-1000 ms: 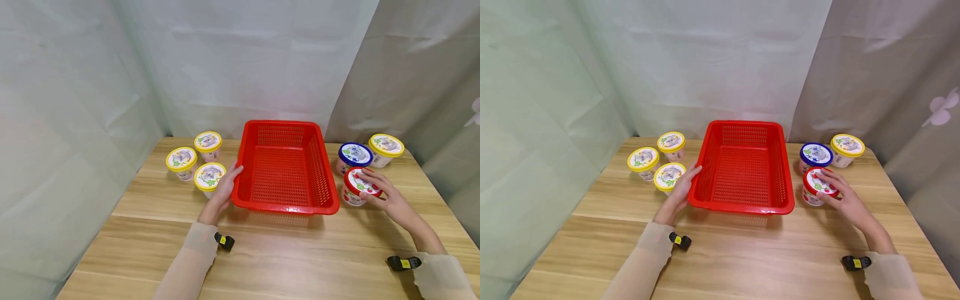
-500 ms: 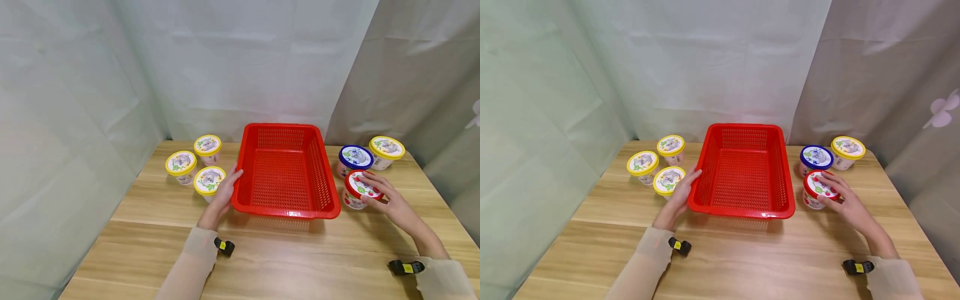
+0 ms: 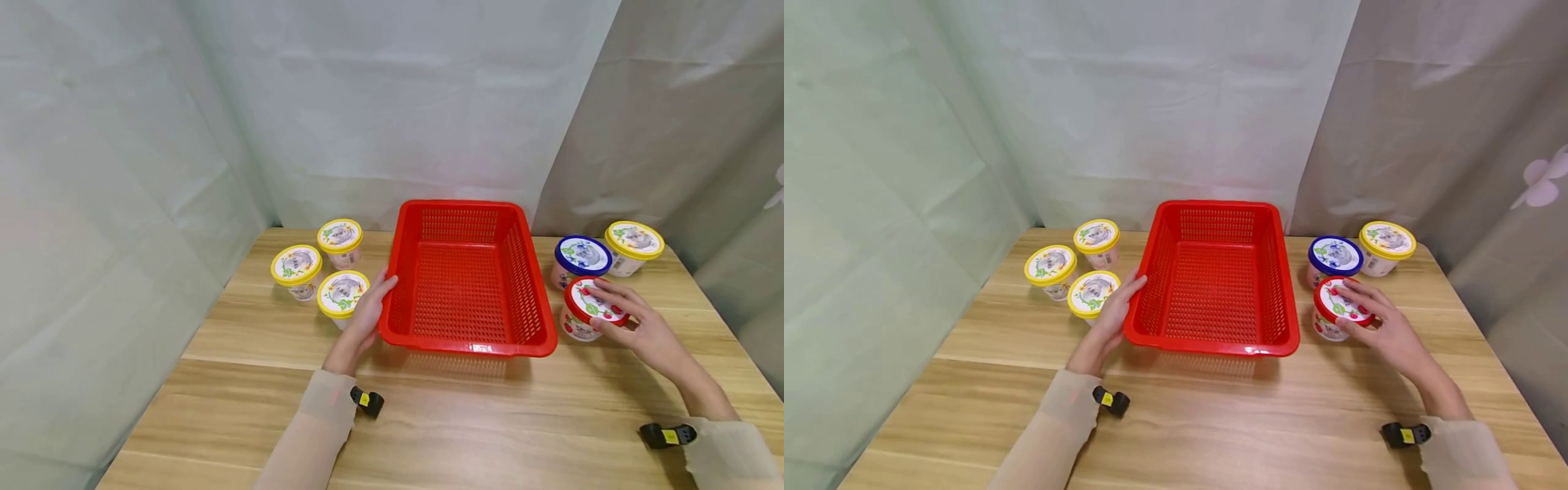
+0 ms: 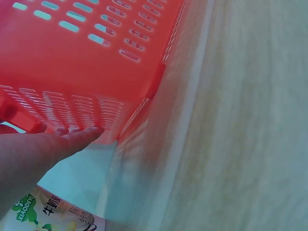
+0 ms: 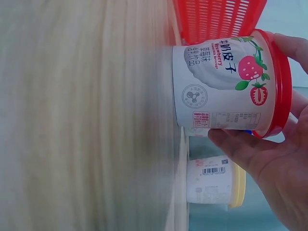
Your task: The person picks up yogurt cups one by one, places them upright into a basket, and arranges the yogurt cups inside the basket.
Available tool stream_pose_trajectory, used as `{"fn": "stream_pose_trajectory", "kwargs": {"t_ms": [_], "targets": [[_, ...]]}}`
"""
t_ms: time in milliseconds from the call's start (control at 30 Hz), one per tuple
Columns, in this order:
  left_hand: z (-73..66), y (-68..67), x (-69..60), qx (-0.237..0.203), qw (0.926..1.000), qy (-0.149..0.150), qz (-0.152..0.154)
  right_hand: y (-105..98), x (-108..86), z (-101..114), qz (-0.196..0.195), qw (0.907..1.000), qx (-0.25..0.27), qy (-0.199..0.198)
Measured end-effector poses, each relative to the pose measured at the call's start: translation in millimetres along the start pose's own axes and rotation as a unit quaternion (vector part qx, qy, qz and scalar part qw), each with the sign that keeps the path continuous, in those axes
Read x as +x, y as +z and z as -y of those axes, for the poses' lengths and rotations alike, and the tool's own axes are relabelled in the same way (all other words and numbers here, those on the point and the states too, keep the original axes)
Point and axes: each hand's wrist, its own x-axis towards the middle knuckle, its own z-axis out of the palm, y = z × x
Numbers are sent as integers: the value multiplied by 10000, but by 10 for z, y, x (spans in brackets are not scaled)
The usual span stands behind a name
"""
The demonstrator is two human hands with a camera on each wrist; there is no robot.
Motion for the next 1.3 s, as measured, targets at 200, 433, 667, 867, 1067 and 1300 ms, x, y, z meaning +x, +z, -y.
{"fn": "stream_pose_trajectory", "kwargs": {"t_ms": [200,433,667,867,1067,1300], "targets": [[3,11,-3,-8,10000,-26,1,-34,-9,-13,23,9999,35,147],[-7,4,2,-22,10000,-15,16,-92,-12,-3,-53,10000,-56,45],[-12,-17,14,-37,10000,11,79,-201,-15,38,-10,9998,-179,-115],[-9,-15,7,-45,9999,23,123,-306,-15,54,-96,9993,-256,-263],[4,-8,11,-23,10000,32,41,-414,62,154,-185,9982,-239,-510],[11,7,1,117,9997,106,-171,-470,193,363,-177,9980,-240,-550]]}}
